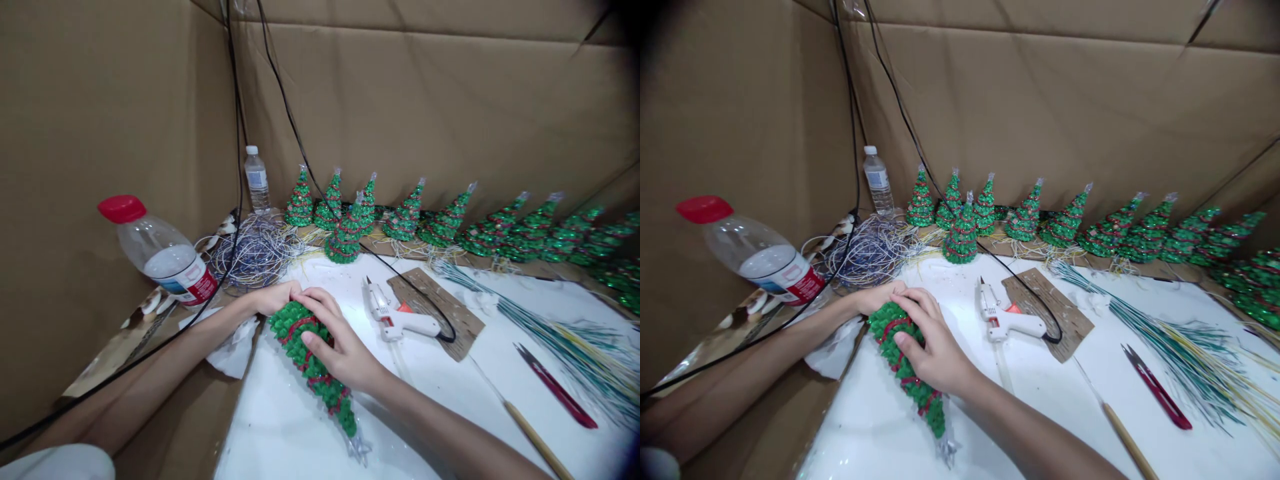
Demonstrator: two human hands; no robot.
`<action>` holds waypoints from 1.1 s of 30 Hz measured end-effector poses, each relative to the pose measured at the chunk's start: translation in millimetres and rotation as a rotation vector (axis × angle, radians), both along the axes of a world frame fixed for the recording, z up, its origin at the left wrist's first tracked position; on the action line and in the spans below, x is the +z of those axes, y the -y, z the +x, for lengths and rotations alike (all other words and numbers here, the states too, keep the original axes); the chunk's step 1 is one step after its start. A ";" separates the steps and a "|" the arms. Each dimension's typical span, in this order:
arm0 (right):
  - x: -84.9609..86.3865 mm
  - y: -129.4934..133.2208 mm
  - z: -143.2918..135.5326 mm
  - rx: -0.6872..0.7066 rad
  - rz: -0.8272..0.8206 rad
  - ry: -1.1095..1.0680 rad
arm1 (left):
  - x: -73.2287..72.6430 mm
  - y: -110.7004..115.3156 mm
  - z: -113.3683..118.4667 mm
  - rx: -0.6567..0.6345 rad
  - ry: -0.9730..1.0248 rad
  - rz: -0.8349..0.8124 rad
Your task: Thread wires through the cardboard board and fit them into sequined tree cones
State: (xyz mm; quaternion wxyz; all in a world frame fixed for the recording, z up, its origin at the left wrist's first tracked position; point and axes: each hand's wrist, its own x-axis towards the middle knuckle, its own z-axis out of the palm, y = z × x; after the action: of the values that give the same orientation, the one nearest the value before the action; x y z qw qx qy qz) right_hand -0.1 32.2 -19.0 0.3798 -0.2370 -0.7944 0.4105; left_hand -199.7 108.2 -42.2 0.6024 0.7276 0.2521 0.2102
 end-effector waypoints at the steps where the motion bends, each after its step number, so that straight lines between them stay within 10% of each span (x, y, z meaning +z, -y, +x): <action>1: 0.3 -0.2 0.5 0.004 -0.022 -0.016 | -0.5 0.6 0.2 -0.003 0.004 -0.006; 33: 1.7 -8.0 8.4 0.145 -0.125 -0.038 | 11.9 7.2 4.2 0.003 0.023 -0.099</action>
State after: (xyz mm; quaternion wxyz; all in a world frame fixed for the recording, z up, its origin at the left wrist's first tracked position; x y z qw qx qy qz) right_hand 8.4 40.2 -17.2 0.3485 -0.1944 -0.7750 0.4900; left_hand -195.6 101.1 -30.2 0.6402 0.6941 0.2564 0.2065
